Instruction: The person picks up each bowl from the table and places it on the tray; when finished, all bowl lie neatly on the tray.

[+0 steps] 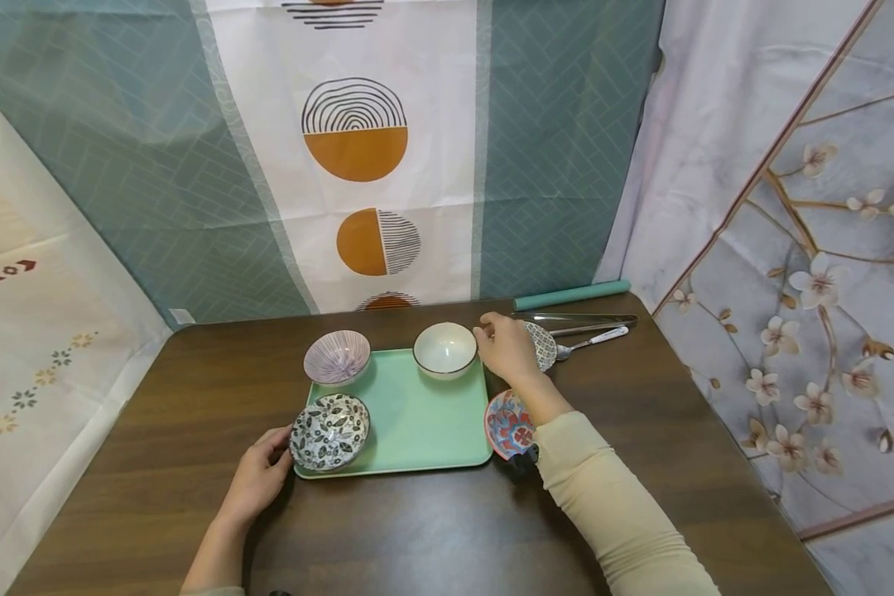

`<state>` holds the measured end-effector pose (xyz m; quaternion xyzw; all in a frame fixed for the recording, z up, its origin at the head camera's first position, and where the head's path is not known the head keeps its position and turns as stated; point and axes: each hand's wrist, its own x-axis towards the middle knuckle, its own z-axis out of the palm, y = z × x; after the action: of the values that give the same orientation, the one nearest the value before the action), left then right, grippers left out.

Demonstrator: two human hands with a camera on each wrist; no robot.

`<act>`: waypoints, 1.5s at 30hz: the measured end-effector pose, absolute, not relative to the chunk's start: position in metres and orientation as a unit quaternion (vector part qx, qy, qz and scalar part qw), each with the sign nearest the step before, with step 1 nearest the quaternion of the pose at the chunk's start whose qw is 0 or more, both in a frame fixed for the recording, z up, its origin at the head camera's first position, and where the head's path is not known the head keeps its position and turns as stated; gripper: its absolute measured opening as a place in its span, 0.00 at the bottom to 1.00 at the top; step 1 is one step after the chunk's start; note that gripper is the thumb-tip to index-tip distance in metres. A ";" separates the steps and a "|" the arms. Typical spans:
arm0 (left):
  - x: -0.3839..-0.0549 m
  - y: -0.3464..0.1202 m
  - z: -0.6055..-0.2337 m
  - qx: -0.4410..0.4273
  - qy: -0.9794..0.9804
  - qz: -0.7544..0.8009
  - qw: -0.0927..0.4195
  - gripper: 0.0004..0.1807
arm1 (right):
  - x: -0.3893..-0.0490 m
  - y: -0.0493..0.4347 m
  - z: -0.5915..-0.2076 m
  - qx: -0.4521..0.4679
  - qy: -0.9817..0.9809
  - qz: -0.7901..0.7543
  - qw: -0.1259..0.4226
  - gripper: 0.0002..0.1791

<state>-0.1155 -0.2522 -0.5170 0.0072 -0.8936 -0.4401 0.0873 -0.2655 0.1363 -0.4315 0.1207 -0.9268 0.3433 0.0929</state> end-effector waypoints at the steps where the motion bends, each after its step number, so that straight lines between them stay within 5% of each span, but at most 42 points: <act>1: -0.115 -0.252 -0.517 0.008 -0.894 -0.440 0.087 0.19 | -0.266 0.140 -0.432 0.123 -0.923 0.350 0.100 0.19; 22: -0.116 -0.254 -0.517 0.006 -0.893 -0.441 0.088 0.18 | -0.277 0.224 -0.434 0.110 -0.927 0.336 0.128 0.20; 45: -0.117 -0.253 -0.517 0.012 -0.894 -0.439 0.086 0.18 | -0.277 0.255 -0.477 0.089 -0.896 0.434 -0.040 0.24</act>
<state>-0.1167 -0.2530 -0.5174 0.0115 -0.8945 -0.4385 0.0864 -0.2765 0.2551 -0.4768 0.0889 -0.8956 0.4341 -0.0402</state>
